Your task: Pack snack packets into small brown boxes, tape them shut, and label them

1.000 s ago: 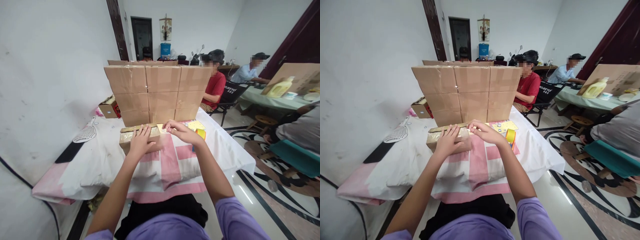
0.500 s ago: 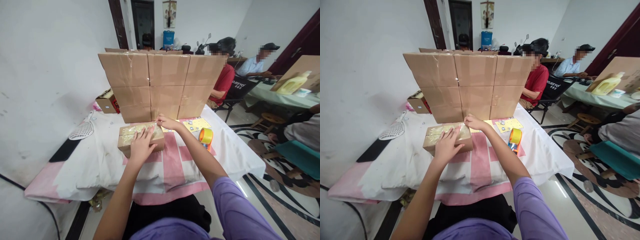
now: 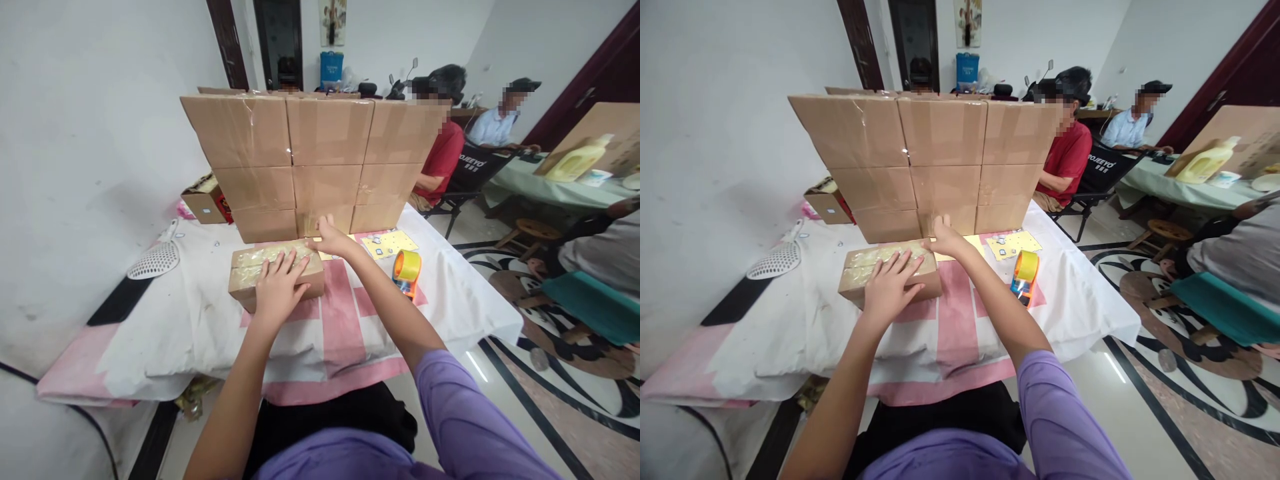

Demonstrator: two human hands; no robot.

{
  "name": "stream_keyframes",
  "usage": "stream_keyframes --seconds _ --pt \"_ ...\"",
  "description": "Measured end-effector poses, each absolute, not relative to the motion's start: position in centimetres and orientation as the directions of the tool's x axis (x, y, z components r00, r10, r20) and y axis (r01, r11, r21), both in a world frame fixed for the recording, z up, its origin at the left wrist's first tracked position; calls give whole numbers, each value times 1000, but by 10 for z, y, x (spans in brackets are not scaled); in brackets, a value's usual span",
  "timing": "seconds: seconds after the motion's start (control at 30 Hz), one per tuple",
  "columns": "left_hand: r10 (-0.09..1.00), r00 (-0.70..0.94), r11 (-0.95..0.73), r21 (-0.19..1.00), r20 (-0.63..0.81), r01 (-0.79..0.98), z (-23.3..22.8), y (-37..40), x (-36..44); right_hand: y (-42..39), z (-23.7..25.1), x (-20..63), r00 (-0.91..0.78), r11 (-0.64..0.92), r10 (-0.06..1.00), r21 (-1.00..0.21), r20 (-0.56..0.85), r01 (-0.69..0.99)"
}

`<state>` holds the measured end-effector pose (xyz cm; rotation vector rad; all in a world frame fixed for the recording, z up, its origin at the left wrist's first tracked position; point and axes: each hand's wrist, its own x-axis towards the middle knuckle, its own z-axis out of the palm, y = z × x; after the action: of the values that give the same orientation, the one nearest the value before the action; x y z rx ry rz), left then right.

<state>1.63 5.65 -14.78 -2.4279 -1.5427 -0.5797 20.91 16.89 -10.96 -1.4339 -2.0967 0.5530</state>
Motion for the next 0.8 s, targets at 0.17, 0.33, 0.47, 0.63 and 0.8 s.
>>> stream_keyframes --seconds 0.17,0.33,0.47,0.63,0.8 --pt "811 380 -443 44 445 895 -148 55 15 175 -125 205 -177 261 965 -728 193 634" --pt "808 382 -456 66 448 887 -149 55 14 181 -153 231 -21 130 988 -751 153 647" --pt "815 370 -451 89 445 888 -147 56 16 181 -178 269 80 34 987 -675 137 737" --pt "807 369 -455 88 461 886 -147 56 16 174 -207 281 69 -12 994 -539 87 842" --pt "798 372 -456 71 474 887 -149 54 16 172 -221 265 45 3 994 -426 103 905"
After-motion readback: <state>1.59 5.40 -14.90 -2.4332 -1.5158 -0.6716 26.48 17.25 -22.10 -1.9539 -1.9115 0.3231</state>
